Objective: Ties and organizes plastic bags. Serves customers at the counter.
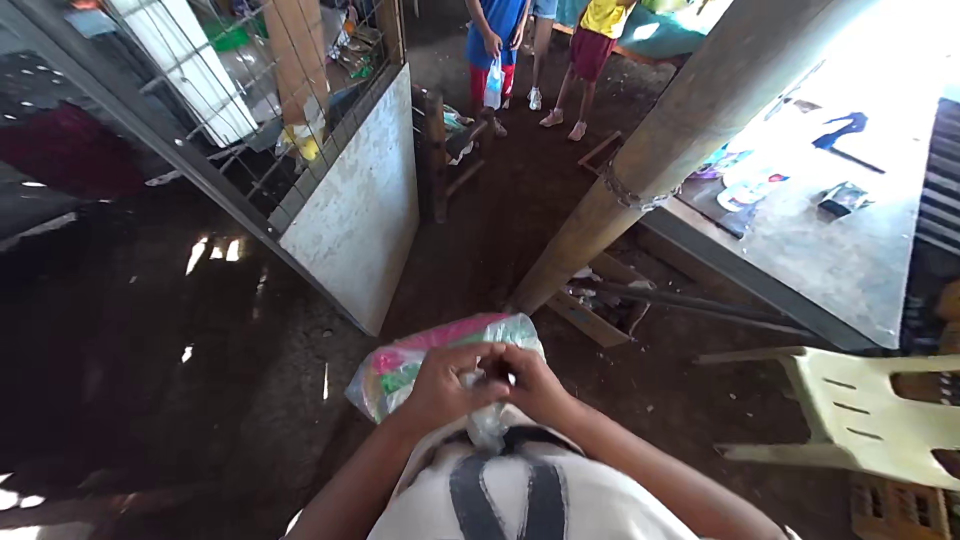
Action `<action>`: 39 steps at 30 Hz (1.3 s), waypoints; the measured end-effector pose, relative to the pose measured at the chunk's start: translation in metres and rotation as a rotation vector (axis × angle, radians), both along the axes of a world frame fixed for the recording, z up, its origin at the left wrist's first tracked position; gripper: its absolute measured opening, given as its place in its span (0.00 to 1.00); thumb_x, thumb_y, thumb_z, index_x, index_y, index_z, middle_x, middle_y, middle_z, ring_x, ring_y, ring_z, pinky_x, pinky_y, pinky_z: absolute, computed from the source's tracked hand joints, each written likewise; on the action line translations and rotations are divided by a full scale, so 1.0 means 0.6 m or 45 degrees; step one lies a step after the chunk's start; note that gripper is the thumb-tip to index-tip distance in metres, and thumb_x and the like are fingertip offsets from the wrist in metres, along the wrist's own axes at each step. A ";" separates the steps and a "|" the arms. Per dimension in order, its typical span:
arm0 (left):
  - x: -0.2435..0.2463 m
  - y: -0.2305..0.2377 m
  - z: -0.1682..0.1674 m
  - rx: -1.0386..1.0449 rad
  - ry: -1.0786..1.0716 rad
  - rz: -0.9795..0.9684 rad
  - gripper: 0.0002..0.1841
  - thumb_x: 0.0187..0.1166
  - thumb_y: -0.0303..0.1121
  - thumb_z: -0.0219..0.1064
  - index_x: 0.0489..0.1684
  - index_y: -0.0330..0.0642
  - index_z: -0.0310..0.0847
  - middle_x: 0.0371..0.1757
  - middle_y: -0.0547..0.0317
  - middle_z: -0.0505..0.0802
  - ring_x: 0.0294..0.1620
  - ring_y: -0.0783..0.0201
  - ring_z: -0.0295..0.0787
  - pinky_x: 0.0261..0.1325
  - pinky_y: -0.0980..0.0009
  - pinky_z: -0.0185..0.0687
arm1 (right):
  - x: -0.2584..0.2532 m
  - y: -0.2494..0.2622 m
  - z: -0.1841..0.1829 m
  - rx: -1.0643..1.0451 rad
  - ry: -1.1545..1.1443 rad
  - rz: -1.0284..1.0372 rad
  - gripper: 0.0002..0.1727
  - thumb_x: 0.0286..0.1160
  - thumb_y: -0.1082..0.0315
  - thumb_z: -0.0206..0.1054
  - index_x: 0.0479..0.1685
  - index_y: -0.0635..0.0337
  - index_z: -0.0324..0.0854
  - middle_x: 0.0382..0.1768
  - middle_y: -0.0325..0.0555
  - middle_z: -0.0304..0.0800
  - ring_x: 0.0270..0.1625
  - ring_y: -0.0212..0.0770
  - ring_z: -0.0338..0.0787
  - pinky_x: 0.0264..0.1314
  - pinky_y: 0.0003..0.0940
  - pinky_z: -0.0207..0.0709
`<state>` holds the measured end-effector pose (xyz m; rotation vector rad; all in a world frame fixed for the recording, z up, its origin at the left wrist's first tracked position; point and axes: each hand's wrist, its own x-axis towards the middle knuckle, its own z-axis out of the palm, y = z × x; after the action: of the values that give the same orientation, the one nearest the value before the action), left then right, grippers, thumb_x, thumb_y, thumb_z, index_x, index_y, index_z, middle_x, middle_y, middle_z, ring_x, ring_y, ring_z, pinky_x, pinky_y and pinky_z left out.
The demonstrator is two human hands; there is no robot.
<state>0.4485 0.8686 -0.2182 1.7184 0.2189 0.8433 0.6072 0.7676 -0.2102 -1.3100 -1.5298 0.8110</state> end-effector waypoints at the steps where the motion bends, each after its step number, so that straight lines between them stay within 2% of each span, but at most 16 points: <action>1: 0.000 0.004 0.002 0.041 -0.008 -0.006 0.24 0.68 0.42 0.80 0.51 0.26 0.89 0.35 0.58 0.96 0.35 0.85 0.86 0.42 0.85 0.82 | 0.011 -0.008 0.021 -0.062 -0.099 0.068 0.16 0.67 0.76 0.71 0.54 0.77 0.83 0.38 0.52 0.90 0.38 0.31 0.88 0.47 0.25 0.83; 3: -0.005 0.002 -0.001 0.096 -0.016 0.033 0.25 0.67 0.42 0.79 0.53 0.27 0.90 0.20 0.63 0.84 0.22 0.85 0.67 0.29 0.87 0.63 | 0.032 -0.040 0.072 -0.123 -0.338 0.187 0.20 0.74 0.73 0.72 0.63 0.73 0.83 0.51 0.58 0.92 0.48 0.42 0.94 0.55 0.34 0.88; 5: -0.010 -0.001 -0.002 0.171 -0.002 0.062 0.25 0.68 0.43 0.79 0.55 0.30 0.90 0.16 0.65 0.78 0.19 0.84 0.60 0.26 0.87 0.56 | 0.046 -0.061 0.107 0.075 -0.579 0.029 0.11 0.80 0.65 0.67 0.50 0.62 0.89 0.45 0.48 0.94 0.44 0.36 0.94 0.49 0.29 0.89; 7: -0.008 -0.006 -0.004 0.296 -0.002 0.097 0.25 0.69 0.45 0.77 0.54 0.30 0.91 0.16 0.60 0.79 0.18 0.78 0.63 0.26 0.83 0.60 | 0.047 -0.040 0.130 0.186 -0.714 -0.116 0.14 0.84 0.61 0.61 0.51 0.60 0.87 0.49 0.49 0.92 0.50 0.41 0.92 0.54 0.34 0.86; 9: -0.003 -0.015 -0.003 0.441 -0.011 0.152 0.23 0.74 0.46 0.74 0.47 0.30 0.91 0.19 0.52 0.86 0.19 0.71 0.75 0.28 0.78 0.71 | 0.041 -0.009 0.136 0.068 -0.725 -0.028 0.17 0.85 0.60 0.62 0.56 0.66 0.86 0.53 0.56 0.91 0.55 0.50 0.92 0.60 0.46 0.86; 12: -0.004 -0.019 -0.004 0.552 -0.042 0.268 0.20 0.82 0.45 0.66 0.38 0.31 0.89 0.23 0.50 0.89 0.23 0.68 0.82 0.32 0.77 0.78 | 0.048 0.010 0.124 0.095 -0.685 0.122 0.18 0.85 0.60 0.62 0.32 0.67 0.83 0.30 0.53 0.85 0.31 0.43 0.86 0.35 0.36 0.81; 14: -0.010 -0.018 -0.011 0.538 -0.054 0.320 0.19 0.85 0.42 0.63 0.36 0.32 0.87 0.25 0.51 0.90 0.23 0.71 0.82 0.33 0.81 0.79 | 0.061 -0.001 0.112 0.180 -0.627 0.180 0.21 0.87 0.60 0.59 0.25 0.65 0.80 0.24 0.48 0.79 0.27 0.37 0.80 0.32 0.27 0.75; 17: -0.013 -0.015 -0.014 0.396 -0.007 0.277 0.18 0.85 0.38 0.63 0.31 0.31 0.85 0.21 0.54 0.87 0.22 0.75 0.80 0.31 0.83 0.76 | 0.056 -0.017 0.091 0.458 -0.694 0.257 0.23 0.88 0.60 0.56 0.19 0.59 0.75 0.19 0.45 0.74 0.25 0.40 0.77 0.33 0.31 0.72; 21: -0.008 -0.003 0.009 -0.038 0.317 0.150 0.18 0.79 0.40 0.70 0.45 0.27 0.87 0.17 0.68 0.76 0.18 0.82 0.62 0.26 0.84 0.61 | 0.011 -0.020 0.105 0.742 -0.999 0.475 0.16 0.84 0.66 0.58 0.23 0.54 0.79 0.19 0.42 0.76 0.24 0.43 0.80 0.33 0.37 0.77; 23: 0.005 0.006 0.024 -0.130 0.568 0.052 0.18 0.77 0.42 0.72 0.44 0.31 0.83 0.21 0.66 0.79 0.20 0.77 0.69 0.29 0.77 0.69 | -0.014 -0.007 0.113 0.753 -1.116 0.579 0.13 0.79 0.72 0.59 0.25 0.56 0.82 0.20 0.43 0.78 0.24 0.43 0.81 0.31 0.36 0.77; 25: 0.023 0.012 0.036 -0.126 0.761 -0.042 0.11 0.77 0.35 0.69 0.39 0.33 0.79 0.25 0.61 0.79 0.26 0.70 0.72 0.35 0.69 0.71 | -0.027 0.016 0.116 0.703 -1.167 0.617 0.11 0.76 0.72 0.62 0.25 0.58 0.83 0.22 0.45 0.81 0.25 0.45 0.84 0.30 0.39 0.80; 28: 0.025 0.019 0.037 -0.146 0.739 -0.021 0.10 0.77 0.32 0.67 0.35 0.32 0.80 0.27 0.61 0.81 0.29 0.72 0.75 0.37 0.70 0.73 | 0.014 0.050 0.123 0.607 -0.970 0.491 0.13 0.74 0.68 0.66 0.20 0.59 0.82 0.20 0.47 0.85 0.25 0.47 0.88 0.28 0.44 0.81; 30: 0.009 0.032 0.029 -0.206 0.669 -0.059 0.19 0.75 0.40 0.73 0.48 0.30 0.81 0.30 0.64 0.83 0.29 0.77 0.75 0.38 0.77 0.75 | 0.080 0.062 0.130 0.442 -0.776 0.449 0.18 0.80 0.65 0.64 0.20 0.64 0.81 0.22 0.51 0.85 0.29 0.48 0.88 0.34 0.44 0.80; 33: -0.004 0.038 0.024 -0.266 0.617 -0.103 0.23 0.80 0.39 0.70 0.66 0.30 0.82 0.31 0.68 0.84 0.25 0.83 0.68 0.33 0.83 0.68 | 0.168 0.080 0.089 0.280 -0.382 0.514 0.24 0.87 0.60 0.59 0.22 0.68 0.78 0.23 0.44 0.76 0.31 0.28 0.76 0.36 0.21 0.69; 36: 0.001 0.034 0.032 -0.212 0.580 -0.113 0.15 0.87 0.33 0.60 0.58 0.31 0.87 0.33 0.67 0.88 0.28 0.87 0.71 0.36 0.86 0.69 | 0.190 0.089 0.051 0.207 -0.051 0.592 0.23 0.86 0.55 0.62 0.20 0.56 0.69 0.26 0.29 0.71 0.34 0.15 0.71 0.37 0.12 0.62; 39: 0.004 0.032 0.031 -0.174 0.532 -0.132 0.14 0.87 0.30 0.57 0.49 0.30 0.89 0.33 0.67 0.88 0.30 0.89 0.70 0.37 0.88 0.67 | 0.190 0.089 0.061 0.135 -0.025 0.633 0.20 0.83 0.56 0.65 0.23 0.56 0.71 0.33 0.30 0.75 0.44 0.16 0.74 0.46 0.12 0.66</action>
<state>0.4509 0.8875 -0.1997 1.7453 0.4532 0.3775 0.7212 0.8209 -0.1736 -0.8682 -1.9204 1.0073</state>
